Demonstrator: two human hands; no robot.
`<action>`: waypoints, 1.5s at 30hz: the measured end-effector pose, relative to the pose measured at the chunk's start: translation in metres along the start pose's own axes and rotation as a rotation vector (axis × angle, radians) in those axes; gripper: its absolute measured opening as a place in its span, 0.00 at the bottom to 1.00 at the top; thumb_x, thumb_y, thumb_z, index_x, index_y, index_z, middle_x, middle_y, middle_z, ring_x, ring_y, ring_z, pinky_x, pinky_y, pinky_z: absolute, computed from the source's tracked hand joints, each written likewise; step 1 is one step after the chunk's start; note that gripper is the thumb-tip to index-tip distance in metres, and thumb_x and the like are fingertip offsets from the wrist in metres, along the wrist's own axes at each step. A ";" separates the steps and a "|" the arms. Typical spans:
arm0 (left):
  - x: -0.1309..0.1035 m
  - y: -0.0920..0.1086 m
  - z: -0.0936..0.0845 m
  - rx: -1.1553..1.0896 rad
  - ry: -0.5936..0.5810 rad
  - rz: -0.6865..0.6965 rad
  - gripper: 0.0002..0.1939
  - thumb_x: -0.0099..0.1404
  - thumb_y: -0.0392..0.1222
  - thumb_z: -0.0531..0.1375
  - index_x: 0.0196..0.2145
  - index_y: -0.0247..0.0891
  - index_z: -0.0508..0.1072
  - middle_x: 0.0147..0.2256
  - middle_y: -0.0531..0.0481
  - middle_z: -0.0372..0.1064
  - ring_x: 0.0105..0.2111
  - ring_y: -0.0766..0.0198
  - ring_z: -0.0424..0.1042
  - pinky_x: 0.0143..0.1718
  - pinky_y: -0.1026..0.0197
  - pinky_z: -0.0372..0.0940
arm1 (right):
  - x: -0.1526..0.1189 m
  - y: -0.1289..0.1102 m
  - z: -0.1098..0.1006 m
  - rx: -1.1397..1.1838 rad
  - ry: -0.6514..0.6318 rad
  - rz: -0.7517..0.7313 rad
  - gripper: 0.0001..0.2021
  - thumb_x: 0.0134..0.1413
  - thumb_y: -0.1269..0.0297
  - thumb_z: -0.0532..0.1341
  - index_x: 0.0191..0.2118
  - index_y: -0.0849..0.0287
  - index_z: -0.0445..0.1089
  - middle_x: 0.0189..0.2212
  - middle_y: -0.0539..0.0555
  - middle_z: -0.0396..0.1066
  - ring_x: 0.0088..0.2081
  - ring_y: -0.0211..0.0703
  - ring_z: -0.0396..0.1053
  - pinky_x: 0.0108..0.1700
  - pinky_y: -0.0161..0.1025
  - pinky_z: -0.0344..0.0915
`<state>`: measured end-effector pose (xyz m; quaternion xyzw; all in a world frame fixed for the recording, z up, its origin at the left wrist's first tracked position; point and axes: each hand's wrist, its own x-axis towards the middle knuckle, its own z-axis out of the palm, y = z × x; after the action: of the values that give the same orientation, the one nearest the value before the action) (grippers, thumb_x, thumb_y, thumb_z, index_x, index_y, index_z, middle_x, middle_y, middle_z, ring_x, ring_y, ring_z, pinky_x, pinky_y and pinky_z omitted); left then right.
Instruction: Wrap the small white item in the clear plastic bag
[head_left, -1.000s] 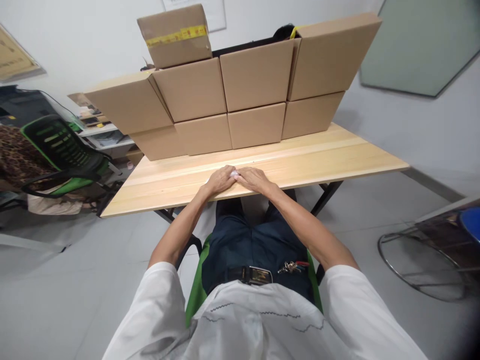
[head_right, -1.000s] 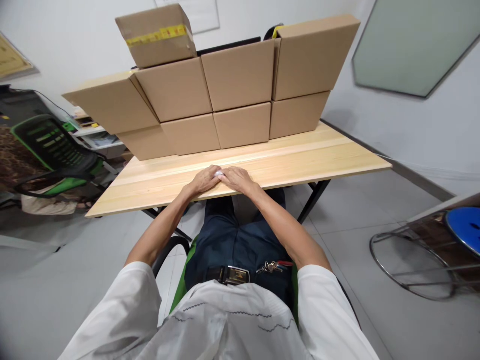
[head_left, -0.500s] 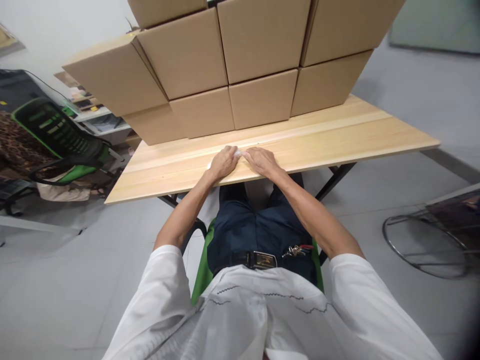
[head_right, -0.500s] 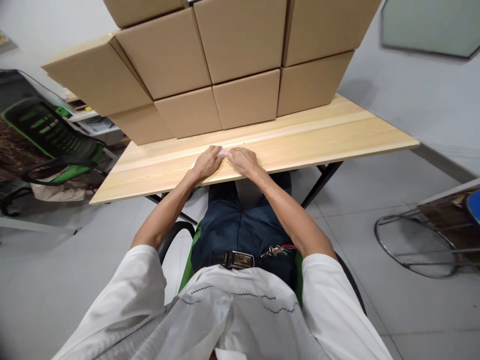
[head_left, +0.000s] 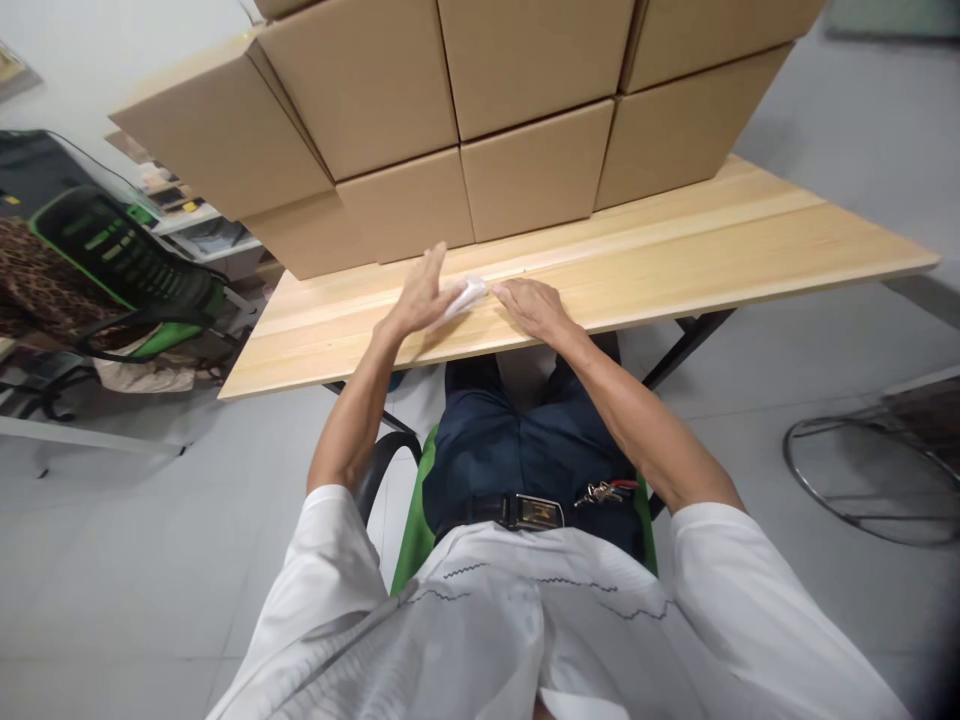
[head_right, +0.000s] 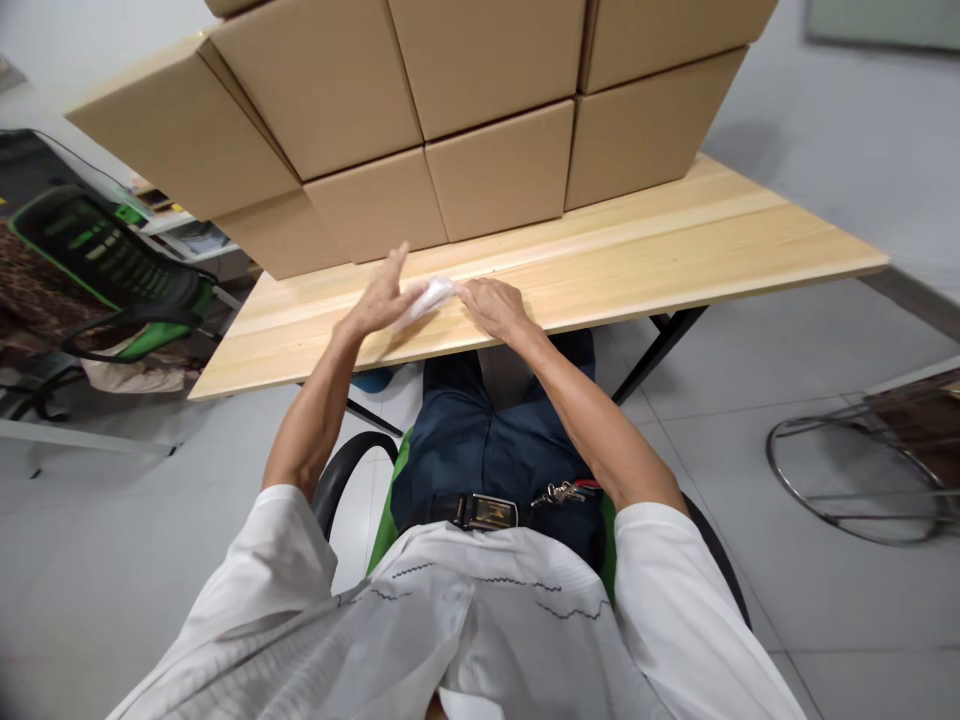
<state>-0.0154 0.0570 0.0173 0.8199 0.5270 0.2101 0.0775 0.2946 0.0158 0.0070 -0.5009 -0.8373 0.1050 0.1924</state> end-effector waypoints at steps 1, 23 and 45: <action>-0.002 -0.008 -0.012 -0.025 0.045 0.013 0.59 0.89 0.86 0.54 0.96 0.40 0.54 0.96 0.27 0.51 0.98 0.30 0.43 0.96 0.23 0.42 | 0.000 0.002 0.001 0.006 0.010 -0.004 0.32 1.00 0.55 0.45 0.70 0.62 0.86 0.72 0.69 0.88 0.74 0.65 0.84 0.71 0.51 0.76; -0.019 0.028 0.041 0.080 -0.135 -0.114 0.49 0.94 0.66 0.54 0.92 0.23 0.56 0.91 0.16 0.60 0.91 0.27 0.65 0.94 0.31 0.58 | 0.003 0.006 0.005 -0.046 0.005 -0.010 0.31 1.00 0.55 0.46 0.69 0.63 0.87 0.68 0.71 0.90 0.70 0.66 0.85 0.69 0.52 0.78; 0.020 0.034 0.057 0.098 -0.088 0.108 0.33 0.96 0.57 0.52 0.81 0.35 0.78 0.79 0.28 0.80 0.80 0.40 0.80 0.88 0.39 0.71 | -0.003 0.002 -0.001 0.004 0.048 0.019 0.32 1.00 0.56 0.45 0.74 0.61 0.85 0.70 0.69 0.90 0.71 0.65 0.86 0.68 0.49 0.76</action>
<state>0.0448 0.0653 -0.0172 0.8583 0.4877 0.1517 0.0488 0.2978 0.0142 0.0064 -0.5107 -0.8274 0.0964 0.2127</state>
